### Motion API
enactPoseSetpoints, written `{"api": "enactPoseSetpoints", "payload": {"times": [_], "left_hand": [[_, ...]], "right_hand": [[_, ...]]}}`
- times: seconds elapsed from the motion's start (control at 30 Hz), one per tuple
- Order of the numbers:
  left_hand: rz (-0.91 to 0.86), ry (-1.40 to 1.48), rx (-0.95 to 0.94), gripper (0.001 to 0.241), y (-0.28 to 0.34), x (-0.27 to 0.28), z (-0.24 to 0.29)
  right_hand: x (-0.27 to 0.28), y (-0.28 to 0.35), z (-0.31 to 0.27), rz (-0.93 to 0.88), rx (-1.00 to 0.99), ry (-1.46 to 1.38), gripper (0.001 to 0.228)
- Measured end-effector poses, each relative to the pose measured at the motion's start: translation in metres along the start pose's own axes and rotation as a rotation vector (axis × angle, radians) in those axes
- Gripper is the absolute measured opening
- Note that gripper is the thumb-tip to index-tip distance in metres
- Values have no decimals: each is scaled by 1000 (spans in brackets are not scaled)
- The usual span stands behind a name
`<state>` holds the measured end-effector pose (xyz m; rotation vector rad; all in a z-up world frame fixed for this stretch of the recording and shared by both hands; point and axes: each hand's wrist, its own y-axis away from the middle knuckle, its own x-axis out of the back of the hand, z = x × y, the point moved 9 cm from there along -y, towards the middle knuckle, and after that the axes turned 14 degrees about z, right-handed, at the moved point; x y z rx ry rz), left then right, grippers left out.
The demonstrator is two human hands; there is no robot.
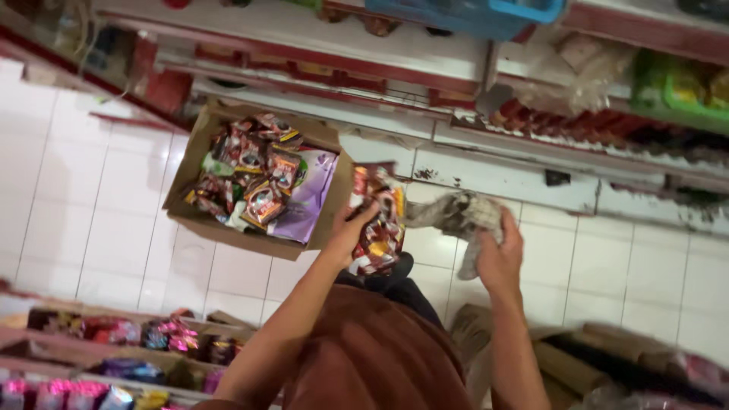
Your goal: The person picks up instant coffee sachets from a cardboard box on the floor, wipes each sachet with a cloth, and places them on a shelf. The person handles the sachets one at a time, wiping and arranging them on the shelf.
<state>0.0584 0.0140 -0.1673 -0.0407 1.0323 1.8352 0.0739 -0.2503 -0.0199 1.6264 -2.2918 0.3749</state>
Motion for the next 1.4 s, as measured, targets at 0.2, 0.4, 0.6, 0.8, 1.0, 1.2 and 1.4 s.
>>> {"api": "enactPoseSetpoints", "payload": {"times": [0.2,0.4,0.6,0.8,1.0,1.2,1.4], "left_hand": [[-130,-94,-104,47,19,-19,6],[174,356,14,44,17,50,-9],[200,896,-1,54,-5,112,-8],[380,779,10,61,-47,150,-27],[462,969,-29,55,-26,198,27],[578,856,-291,56,-4,256,94],[669,745,-213,59,-12,260,101]], "right_hand": [[-67,7,-35,-230,220,-18,58],[-123,52,-52,-645,444,-88,61],[-146,26,-35,-554,236,-60,44],[-218,79,-7,-741,206,190,51],[-248,58,-18,-974,173,28,38],[-297,26,-47,-740,247,389,42],[-347,93,-105,-680,1055,338,46]]}}
